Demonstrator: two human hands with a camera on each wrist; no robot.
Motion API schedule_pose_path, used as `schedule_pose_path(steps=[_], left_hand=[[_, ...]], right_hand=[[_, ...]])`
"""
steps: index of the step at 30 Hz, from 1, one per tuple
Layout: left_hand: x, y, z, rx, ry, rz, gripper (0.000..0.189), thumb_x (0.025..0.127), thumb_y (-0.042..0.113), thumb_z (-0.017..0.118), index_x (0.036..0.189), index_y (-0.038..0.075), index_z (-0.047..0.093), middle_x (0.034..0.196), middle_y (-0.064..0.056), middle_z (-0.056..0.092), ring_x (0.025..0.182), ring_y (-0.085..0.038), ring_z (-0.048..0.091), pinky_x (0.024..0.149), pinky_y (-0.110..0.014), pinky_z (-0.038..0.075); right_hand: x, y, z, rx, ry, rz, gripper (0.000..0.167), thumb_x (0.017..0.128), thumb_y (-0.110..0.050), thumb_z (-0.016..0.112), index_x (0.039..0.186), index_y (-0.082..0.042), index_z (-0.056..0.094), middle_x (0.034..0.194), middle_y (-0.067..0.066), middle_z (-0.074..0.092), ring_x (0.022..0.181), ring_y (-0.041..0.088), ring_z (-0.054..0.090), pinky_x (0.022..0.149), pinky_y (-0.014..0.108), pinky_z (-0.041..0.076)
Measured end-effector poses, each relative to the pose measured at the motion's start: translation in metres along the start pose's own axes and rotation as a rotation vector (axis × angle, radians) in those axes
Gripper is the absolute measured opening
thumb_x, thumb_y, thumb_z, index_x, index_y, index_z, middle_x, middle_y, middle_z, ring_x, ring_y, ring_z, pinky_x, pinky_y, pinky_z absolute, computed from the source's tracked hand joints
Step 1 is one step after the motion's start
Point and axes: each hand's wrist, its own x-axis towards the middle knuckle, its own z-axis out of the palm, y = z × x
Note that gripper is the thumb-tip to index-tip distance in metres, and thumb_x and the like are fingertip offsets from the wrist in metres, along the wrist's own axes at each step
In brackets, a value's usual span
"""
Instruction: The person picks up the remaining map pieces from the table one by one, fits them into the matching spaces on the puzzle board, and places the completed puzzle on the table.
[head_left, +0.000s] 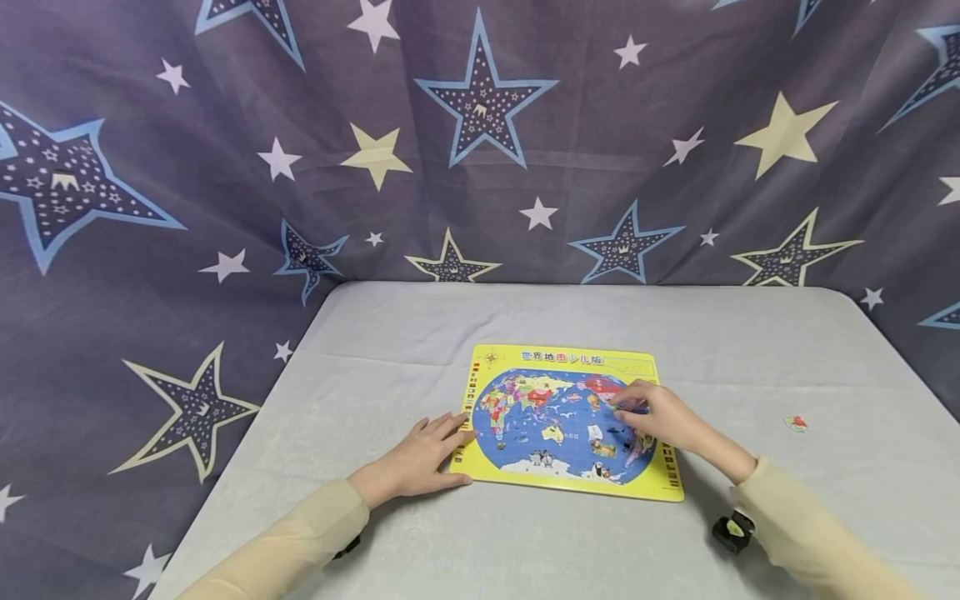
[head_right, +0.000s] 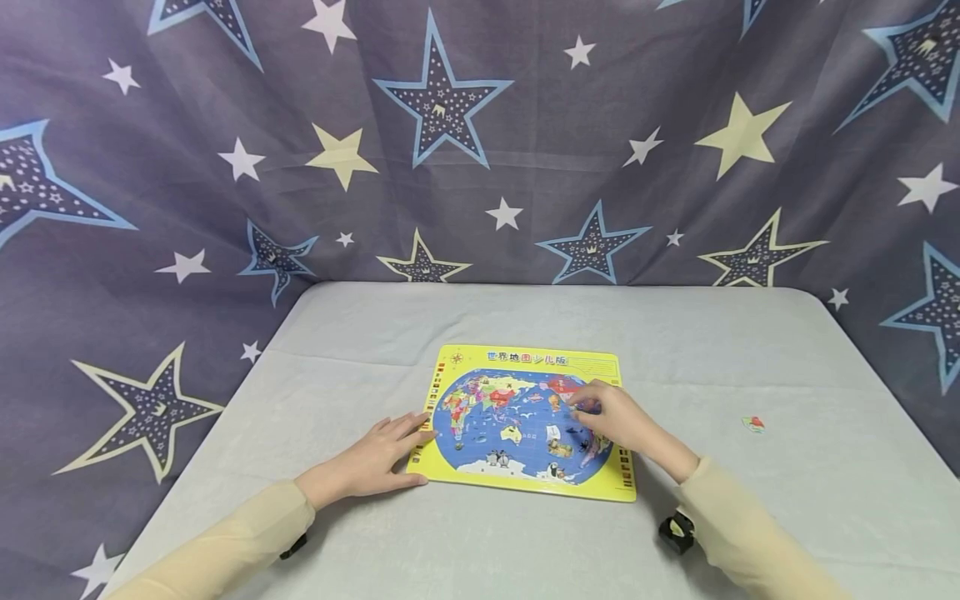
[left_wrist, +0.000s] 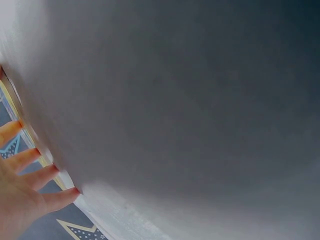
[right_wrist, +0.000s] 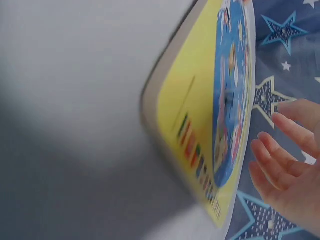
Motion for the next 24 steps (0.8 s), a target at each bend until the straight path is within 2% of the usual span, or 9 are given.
schedule_pose_path(steps=[9,16,24], left_hand=[[0.0,0.0,0.0,-0.009,0.0,-0.005,0.067,0.082,0.059,0.046,0.135,0.02,0.038,0.143,-0.008,0.025,0.13,-0.03,0.024,0.099,-0.055,0.022],[-0.001,0.001,-0.001,-0.007,0.002,-0.002,0.066,0.082,0.059,0.047,0.135,0.02,0.039,0.143,-0.008,0.025,0.13,-0.03,0.024,0.099,-0.055,0.022],[0.0,0.001,-0.001,-0.013,-0.004,-0.008,0.067,0.081,0.06,0.046,0.135,0.02,0.038,0.144,-0.007,0.025,0.13,-0.03,0.024,0.099,-0.055,0.022]], right_hand=[[-0.018,0.02,-0.019,-0.025,0.081,-0.013,0.015,0.08,-0.002,0.061,0.093,0.003,0.065,0.09,0.011,0.06,0.076,0.018,0.056,0.069,0.036,0.048],[-0.034,0.033,-0.033,-0.045,0.132,-0.006,0.015,0.078,-0.001,0.061,0.092,0.004,0.065,0.091,0.014,0.061,0.073,0.017,0.058,0.066,0.033,0.049],[-0.05,0.048,-0.046,-0.083,0.148,0.022,0.017,0.078,-0.001,0.06,0.094,0.004,0.064,0.094,0.017,0.061,0.075,0.015,0.057,0.065,0.03,0.049]])
